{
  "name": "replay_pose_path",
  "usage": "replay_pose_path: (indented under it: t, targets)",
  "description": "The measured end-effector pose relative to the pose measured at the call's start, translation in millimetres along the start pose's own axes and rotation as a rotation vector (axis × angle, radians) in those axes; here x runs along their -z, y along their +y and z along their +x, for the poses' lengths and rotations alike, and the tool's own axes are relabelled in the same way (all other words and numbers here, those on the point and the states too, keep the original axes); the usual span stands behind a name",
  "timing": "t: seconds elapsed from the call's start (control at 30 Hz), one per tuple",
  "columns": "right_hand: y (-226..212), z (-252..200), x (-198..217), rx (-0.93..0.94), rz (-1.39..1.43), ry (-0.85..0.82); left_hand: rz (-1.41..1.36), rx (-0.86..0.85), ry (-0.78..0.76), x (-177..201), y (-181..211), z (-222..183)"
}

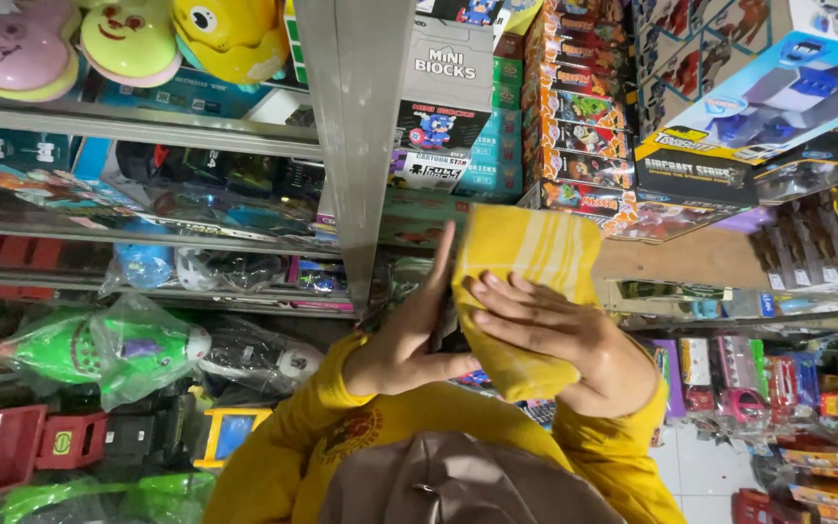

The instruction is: Wiping and cleaning dust off small building block toy boxes on a retail shelf using a cloth.

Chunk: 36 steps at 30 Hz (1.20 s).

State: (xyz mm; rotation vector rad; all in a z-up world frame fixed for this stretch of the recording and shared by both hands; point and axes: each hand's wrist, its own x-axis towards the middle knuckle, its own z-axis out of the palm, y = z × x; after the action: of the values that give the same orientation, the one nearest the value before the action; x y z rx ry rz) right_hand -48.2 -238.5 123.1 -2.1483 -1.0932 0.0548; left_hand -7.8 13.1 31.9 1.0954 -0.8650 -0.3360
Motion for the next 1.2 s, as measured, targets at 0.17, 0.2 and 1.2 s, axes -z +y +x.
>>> replay_pose_path:
  t: [0.17, 0.2, 1.2]
  targets:
    - [14.5, -5.7, 1.1, 0.074, 0.075, 0.005, -0.151, 0.028, 0.047, 4.8, -8.2, -3.2]
    - [15.3, -10.9, 1.5, -0.010, 0.033, -0.023, -0.135, 0.029, 0.039, 4.9, -9.3, -3.8]
    - [8.9, -15.9, -10.0, 0.032, 0.122, -0.018, -0.039, 0.026, 0.051, -10.6, 0.3, -2.8]
